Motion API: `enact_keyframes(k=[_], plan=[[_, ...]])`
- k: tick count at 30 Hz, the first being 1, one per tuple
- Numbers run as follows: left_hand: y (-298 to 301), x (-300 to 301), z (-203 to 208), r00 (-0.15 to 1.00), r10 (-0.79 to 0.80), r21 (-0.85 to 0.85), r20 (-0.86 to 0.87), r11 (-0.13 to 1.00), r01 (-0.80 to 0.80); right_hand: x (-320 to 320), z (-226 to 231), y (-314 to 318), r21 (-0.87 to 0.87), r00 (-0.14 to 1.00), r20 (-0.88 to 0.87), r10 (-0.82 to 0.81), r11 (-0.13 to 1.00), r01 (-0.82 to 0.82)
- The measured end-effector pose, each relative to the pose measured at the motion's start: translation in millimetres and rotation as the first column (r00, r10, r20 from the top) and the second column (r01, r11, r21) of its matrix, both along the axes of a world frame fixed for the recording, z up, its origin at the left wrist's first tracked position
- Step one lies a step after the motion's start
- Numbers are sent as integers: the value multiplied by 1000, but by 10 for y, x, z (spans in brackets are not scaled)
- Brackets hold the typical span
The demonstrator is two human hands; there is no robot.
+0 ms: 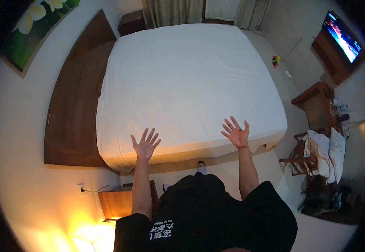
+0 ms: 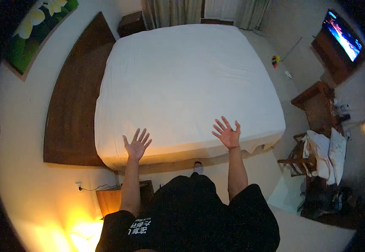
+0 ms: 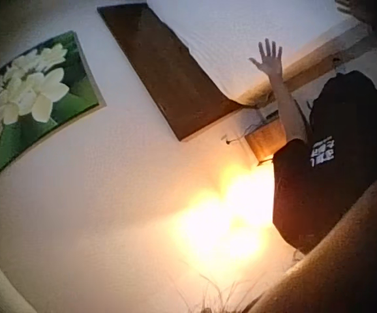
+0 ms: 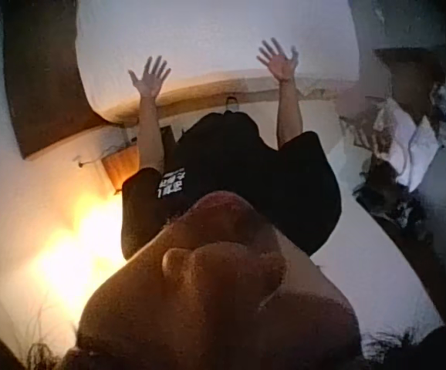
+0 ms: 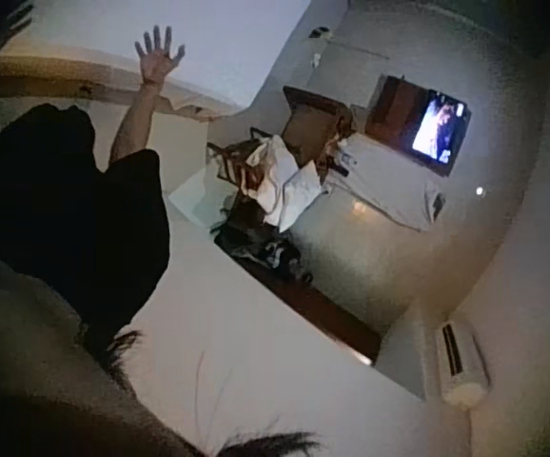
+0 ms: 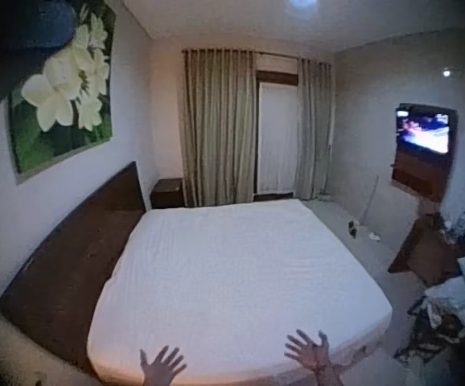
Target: The person spreads a white fitted sheet over a mattress, tucking the corners and smoothing the fabric. They move around the bed to adjust the sheet on all sides, ensuring it is tight and wrinkle-free. The person also briefly moves a wooden nightstand to access the corner of the mattress.
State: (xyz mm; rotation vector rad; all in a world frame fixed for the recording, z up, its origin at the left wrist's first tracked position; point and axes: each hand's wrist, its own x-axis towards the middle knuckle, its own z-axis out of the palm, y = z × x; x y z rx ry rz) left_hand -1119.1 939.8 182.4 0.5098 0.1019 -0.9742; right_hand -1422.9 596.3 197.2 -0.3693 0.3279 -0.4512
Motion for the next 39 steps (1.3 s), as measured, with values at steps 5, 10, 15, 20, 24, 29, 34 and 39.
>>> enact_keyframes(k=[5, 10, 15, 20, 24, 29, 34, 39], plan=[[321, -23, -144, 954, 276, -82, -115, 955, -286, -182, -99, -175, 28, 999, 39, -29, 999, 28], [500, -295, -58, 933, 348, -155, -90, 921, -358, -214, -251, -486, 33, 997, 71, 34, 999, -36], [419, -293, 321, 737, 662, -399, -140, 643, -654, 143, -134, -875, 11, 976, 185, 114, 993, -118], [412, -434, 715, 831, 552, -310, 74, 804, -507, 405, 64, -1024, -33, 918, 322, 233, 971, -235], [566, -538, 711, 826, 548, -314, 133, 814, -489, 420, 52, -1016, -53, 861, 383, 335, 938, -342], [394, -706, 653, 885, 444, -233, 141, 883, -407, 376, 32, -984, -58, 853, 369, 369, 925, -375], [112, -695, 381, 913, 404, -187, 57, 903, -388, 364, -24, -904, -80, 861, 352, 367, 928, -363], [-487, -657, 237, 957, 289, -181, -25, 940, -289, 308, -134, -957, 27, 883, 352, 312, 939, -342]])
